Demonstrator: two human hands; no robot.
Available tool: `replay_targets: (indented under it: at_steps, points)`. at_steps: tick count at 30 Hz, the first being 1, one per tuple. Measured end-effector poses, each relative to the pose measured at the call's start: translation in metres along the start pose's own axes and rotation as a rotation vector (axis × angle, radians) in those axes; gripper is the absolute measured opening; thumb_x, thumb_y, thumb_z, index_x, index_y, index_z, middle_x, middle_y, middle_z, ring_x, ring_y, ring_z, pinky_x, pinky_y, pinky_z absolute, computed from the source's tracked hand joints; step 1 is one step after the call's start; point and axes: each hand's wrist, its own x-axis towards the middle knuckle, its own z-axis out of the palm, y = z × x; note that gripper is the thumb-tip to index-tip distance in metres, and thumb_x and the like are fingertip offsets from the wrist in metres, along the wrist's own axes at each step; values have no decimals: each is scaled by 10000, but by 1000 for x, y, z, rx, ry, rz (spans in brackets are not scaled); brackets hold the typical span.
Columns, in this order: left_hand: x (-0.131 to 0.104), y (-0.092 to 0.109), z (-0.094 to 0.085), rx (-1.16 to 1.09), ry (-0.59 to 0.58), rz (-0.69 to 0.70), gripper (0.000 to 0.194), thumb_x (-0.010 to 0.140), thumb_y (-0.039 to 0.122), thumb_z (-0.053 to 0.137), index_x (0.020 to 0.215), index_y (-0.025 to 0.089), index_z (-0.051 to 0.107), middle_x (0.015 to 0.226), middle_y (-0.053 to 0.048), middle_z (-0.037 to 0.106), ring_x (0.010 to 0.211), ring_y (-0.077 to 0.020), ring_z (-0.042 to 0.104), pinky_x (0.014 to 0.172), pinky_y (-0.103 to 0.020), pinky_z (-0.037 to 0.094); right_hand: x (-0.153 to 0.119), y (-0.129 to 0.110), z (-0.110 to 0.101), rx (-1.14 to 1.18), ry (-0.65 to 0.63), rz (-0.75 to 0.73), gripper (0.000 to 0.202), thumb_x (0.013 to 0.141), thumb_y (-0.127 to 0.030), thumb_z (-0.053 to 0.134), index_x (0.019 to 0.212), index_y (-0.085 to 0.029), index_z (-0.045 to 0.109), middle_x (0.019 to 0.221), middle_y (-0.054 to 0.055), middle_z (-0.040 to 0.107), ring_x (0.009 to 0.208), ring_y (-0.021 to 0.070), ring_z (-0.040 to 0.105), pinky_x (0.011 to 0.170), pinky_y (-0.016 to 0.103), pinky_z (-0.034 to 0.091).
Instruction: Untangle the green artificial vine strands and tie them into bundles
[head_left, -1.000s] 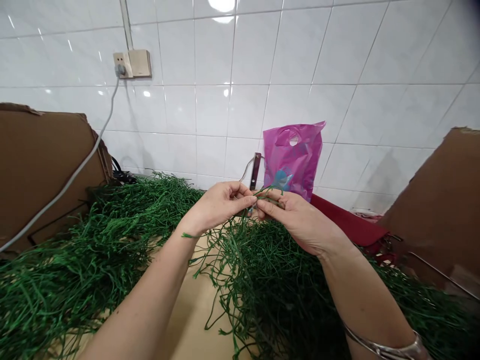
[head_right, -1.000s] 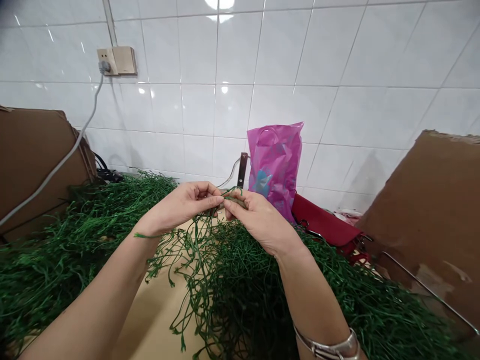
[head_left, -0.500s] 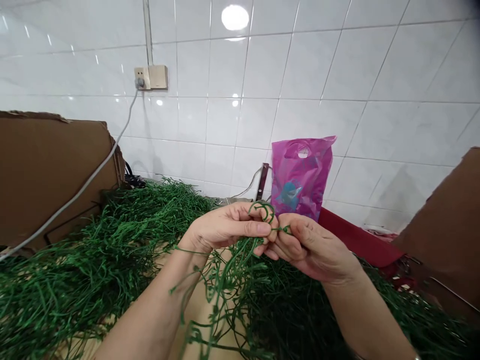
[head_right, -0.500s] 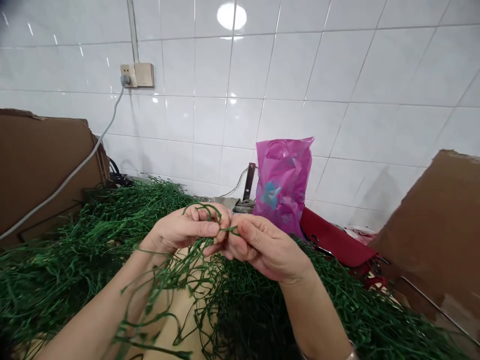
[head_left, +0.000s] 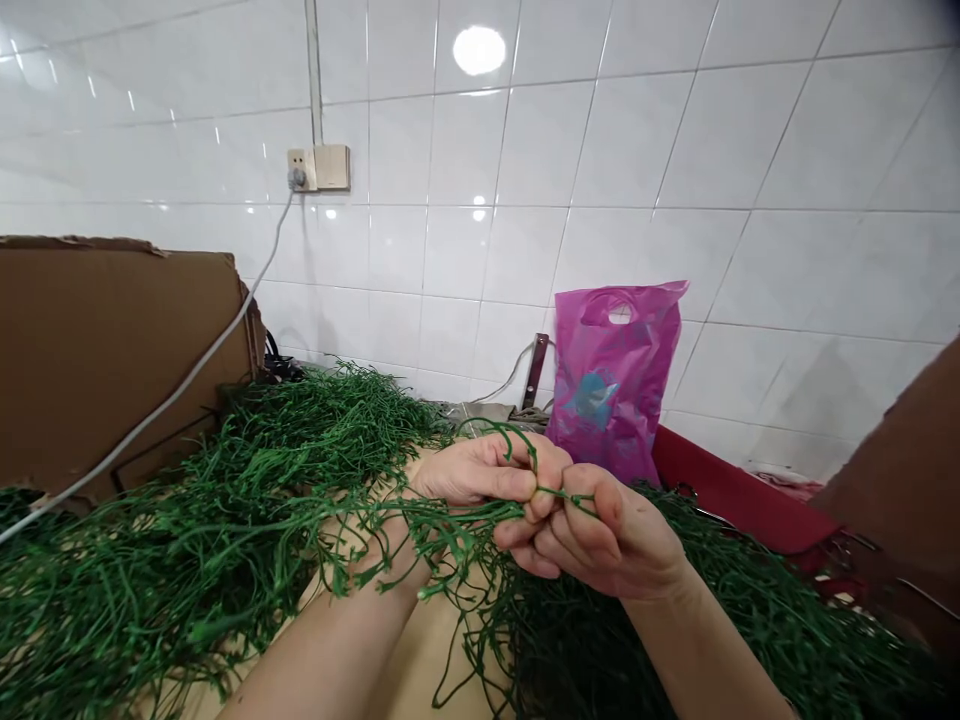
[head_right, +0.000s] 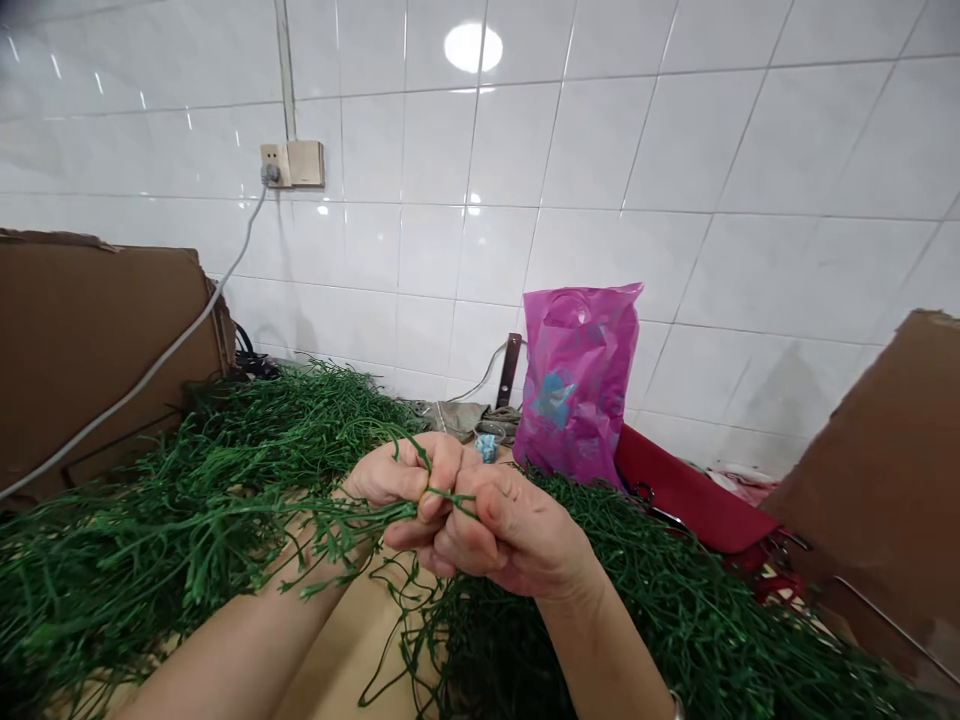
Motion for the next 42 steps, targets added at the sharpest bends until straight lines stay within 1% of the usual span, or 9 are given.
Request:
replay_targets:
  at_steps: [6,12,17,22,26,29,34,38,42]
  points:
    - [-4,25,-13,290,230,-53,321,788,432,772,836,153,620,745,18,582,605,-80,514,629,-227,414,-13,-37,-24,-617,204,264,420,932,-583,558,820,-195,678,576,-41,447,562,125,394,615,283,409]
    - [-3,41,2,827,330,-69,172,840,328,673,837,156,677,750,9,621,698,-116,517,654,-238,392,-14,-56,-20,-807,258,369,406,869,-534,657,1159,-250,679,1139,52,683,1072,256,588,1038,392,416]
    - [0,48,28,1078,405,-93,125,835,280,649,779,169,657,701,36,589,619,-96,472,568,-227,331,-11,-46,-22,-872,357,342,439,880,-607,577,1090,-236,682,924,55,697,926,258,627,887,383,499]
    - [0,52,27,1186,416,-197,242,903,309,565,712,170,620,621,43,505,578,-106,440,564,-252,312,-7,-33,-18,-1023,482,241,328,941,-515,484,990,-238,653,907,50,684,895,244,626,839,352,500]
    - [0,54,14,944,142,-300,279,930,329,500,737,184,639,634,31,515,544,-111,425,557,-266,317,-11,-43,-10,-1089,352,227,277,978,-406,459,824,-237,616,861,36,648,864,215,605,809,319,462]
    - [0,51,13,558,-14,-155,318,906,392,538,669,184,580,674,16,527,602,-116,427,595,-268,324,-19,-53,-9,-937,214,198,399,1010,-461,427,735,-222,587,727,16,557,716,173,533,670,289,417]
    - [-1,43,28,241,-41,-47,320,852,356,600,595,177,537,569,28,461,520,-105,360,530,-286,253,-26,-44,-17,-479,22,-3,535,985,-559,441,592,-200,492,574,-15,392,546,130,383,519,298,265]
    - [1,38,39,137,-47,4,298,845,270,612,569,163,575,533,15,464,517,-109,417,528,-279,286,-22,-31,-21,-300,-13,-94,505,970,-470,508,545,-205,444,520,-27,354,483,117,330,481,303,213]
    - [15,27,41,-85,98,213,475,799,411,644,474,194,373,468,79,267,385,-60,214,445,-261,192,-13,-30,-24,-95,32,-321,574,914,-533,508,504,-223,251,402,-74,182,376,103,211,482,317,237]
